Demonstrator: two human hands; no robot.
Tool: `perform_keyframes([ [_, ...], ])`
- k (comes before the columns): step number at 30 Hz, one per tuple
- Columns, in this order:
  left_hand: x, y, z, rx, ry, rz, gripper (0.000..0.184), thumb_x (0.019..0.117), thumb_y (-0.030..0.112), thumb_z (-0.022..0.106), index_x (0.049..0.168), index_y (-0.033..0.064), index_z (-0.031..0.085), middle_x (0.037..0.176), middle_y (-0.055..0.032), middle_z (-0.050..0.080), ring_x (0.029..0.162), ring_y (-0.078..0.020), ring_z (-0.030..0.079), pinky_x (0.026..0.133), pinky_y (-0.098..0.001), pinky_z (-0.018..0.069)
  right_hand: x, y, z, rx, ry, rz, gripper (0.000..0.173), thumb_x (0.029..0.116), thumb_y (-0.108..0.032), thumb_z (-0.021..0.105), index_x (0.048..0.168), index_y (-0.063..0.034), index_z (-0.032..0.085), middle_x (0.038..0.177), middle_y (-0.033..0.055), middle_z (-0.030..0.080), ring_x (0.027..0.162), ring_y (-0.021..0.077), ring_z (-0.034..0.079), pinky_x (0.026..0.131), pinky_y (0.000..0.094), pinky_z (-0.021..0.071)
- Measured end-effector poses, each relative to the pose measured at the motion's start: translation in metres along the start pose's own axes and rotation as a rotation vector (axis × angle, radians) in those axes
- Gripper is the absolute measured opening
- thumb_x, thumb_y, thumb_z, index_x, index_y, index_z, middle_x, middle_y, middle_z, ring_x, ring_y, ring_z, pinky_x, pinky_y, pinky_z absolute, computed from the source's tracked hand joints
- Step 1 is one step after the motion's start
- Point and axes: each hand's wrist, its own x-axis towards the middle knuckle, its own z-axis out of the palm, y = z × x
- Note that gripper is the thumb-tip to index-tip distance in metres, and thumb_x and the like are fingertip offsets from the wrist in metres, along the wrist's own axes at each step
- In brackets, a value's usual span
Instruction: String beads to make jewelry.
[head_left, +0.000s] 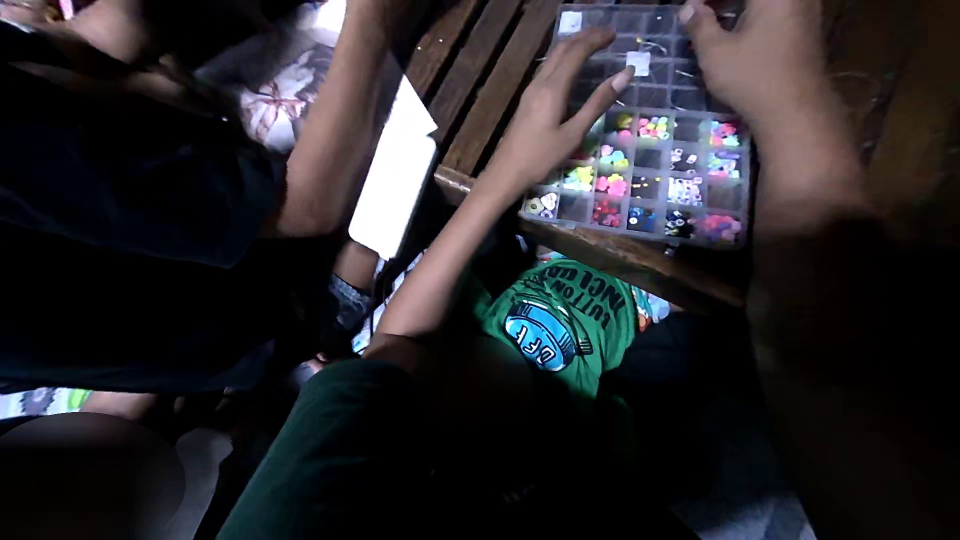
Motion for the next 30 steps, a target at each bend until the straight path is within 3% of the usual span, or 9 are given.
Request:
perform_keyframes([
  [4, -0.004, 0.006, -0.036, 0.379, -0.057, -0.15, 0.057, 0.107, 0.045, 0.044, 0.15, 0.0084, 0.051, 0.159, -0.0091, 0.044, 0.147, -0.0274, 0.039, 0.118, -0.0603, 0.0261, 0.0, 0.003, 0.001, -0.101, -0.076, -0.067, 0.037, 0.1075, -0.02, 0.048, 0.126, 0.0097, 0.059, 0.134, 0.0342, 0.054, 0.123, 0.0469, 0.056, 0.107, 0.0595, 0.0404],
  [6, -0.014, -0.001, -0.048, 0.456, -0.105, -0.262, 0.06, 0.1071, 0.051, 0.04, 0.154, 0.0135, 0.047, 0.163, -0.0064, 0.038, 0.152, -0.0288, 0.032, 0.12, -0.0659, 0.0183, -0.002, 0.004, 0.003, -0.126, -0.113, -0.045, 0.039, 0.1082, -0.022, 0.048, 0.128, 0.0101, 0.058, 0.136, 0.0355, 0.053, 0.127, 0.0499, 0.053, 0.108, 0.0638, 0.0378],
  [9, -0.021, -0.011, -0.047, 0.418, -0.161, -0.33, 0.06, 0.1076, 0.051, 0.039, 0.156, 0.0144, 0.045, 0.164, -0.007, 0.036, 0.153, -0.0274, 0.03, 0.121, -0.0661, 0.0135, -0.002, 0.001, 0.005, -0.123, -0.104, -0.039, 0.038, 0.1076, -0.021, 0.049, 0.127, 0.0109, 0.058, 0.136, 0.0371, 0.052, 0.128, 0.0517, 0.051, 0.107, 0.0658, 0.0365],
  [14, -0.02, -0.004, -0.046, 0.334, -0.171, -0.333, 0.06, 0.1079, 0.047, 0.044, 0.155, 0.0105, 0.044, 0.164, -0.01, 0.036, 0.153, -0.0284, 0.03, 0.119, -0.0665, 0.0205, -0.001, 0.006, 0.004, -0.123, -0.068, -0.056, 0.04, 0.1065, -0.024, 0.049, 0.126, 0.0096, 0.059, 0.136, 0.0364, 0.052, 0.129, 0.0509, 0.05, 0.108, 0.0654, 0.0362],
  [20, -0.022, -0.004, -0.048, 0.315, -0.161, -0.291, 0.058, 0.1093, 0.045, 0.038, 0.154, 0.0093, 0.046, 0.163, -0.0101, 0.037, 0.152, -0.0276, 0.032, 0.121, -0.0668, 0.0117, -0.007, -0.011, 0.0, -0.126, -0.076, -0.016, 0.039, 0.1074, -0.02, 0.049, 0.127, 0.0121, 0.058, 0.136, 0.0373, 0.051, 0.128, 0.0518, 0.05, 0.107, 0.0641, 0.0366],
  [23, -0.036, 0.0, -0.059, 0.265, -0.127, -0.135, 0.051, 0.1101, 0.034, 0.038, 0.148, 0.003, 0.052, 0.157, -0.0138, 0.046, 0.146, -0.0281, 0.042, 0.121, -0.0585, 0.0231, -0.002, -0.001, 0.0, -0.112, -0.108, -0.013, 0.039, 0.1076, -0.021, 0.049, 0.129, 0.0109, 0.057, 0.136, 0.0362, 0.053, 0.126, 0.0494, 0.053, 0.107, 0.0625, 0.0381],
  [25, -0.064, -0.001, -0.074, 0.224, 0.009, 0.034, 0.042, 0.1091, 0.022, 0.04, 0.133, -0.0055, 0.062, 0.138, -0.021, 0.061, 0.132, -0.0288, 0.056, 0.113, -0.0452, 0.0411, -0.002, 0.008, 0.005, -0.096, -0.151, 0.01, 0.04, 0.1074, -0.023, 0.049, 0.132, 0.0086, 0.057, 0.137, 0.035, 0.053, 0.128, 0.0475, 0.053, 0.108, 0.0615, 0.0376],
  [27, -0.102, -0.005, -0.092, 0.224, 0.159, 0.124, 0.036, 0.1079, 0.013, 0.042, 0.114, -0.0109, 0.069, 0.114, -0.0235, 0.069, 0.112, -0.0257, 0.065, 0.102, -0.0371, 0.0494, 0.001, 0.019, 0.007, -0.094, -0.152, -0.001, 0.042, 0.1071, -0.025, 0.048, 0.133, 0.0068, 0.057, 0.137, 0.0336, 0.055, 0.127, 0.0458, 0.054, 0.109, 0.0606, 0.038],
  [30, -0.176, -0.013, -0.105, 0.194, 0.177, -0.124, 0.036, 0.1077, 0.014, 0.043, 0.101, -0.0094, 0.069, 0.099, -0.0171, 0.07, 0.096, -0.0158, 0.066, 0.091, -0.0314, 0.0525, 0.004, 0.024, 0.008, -0.099, -0.143, -0.027, 0.04, 0.1063, -0.022, 0.047, 0.13, 0.0082, 0.058, 0.137, 0.0345, 0.053, 0.128, 0.0472, 0.053, 0.109, 0.0616, 0.0374],
])
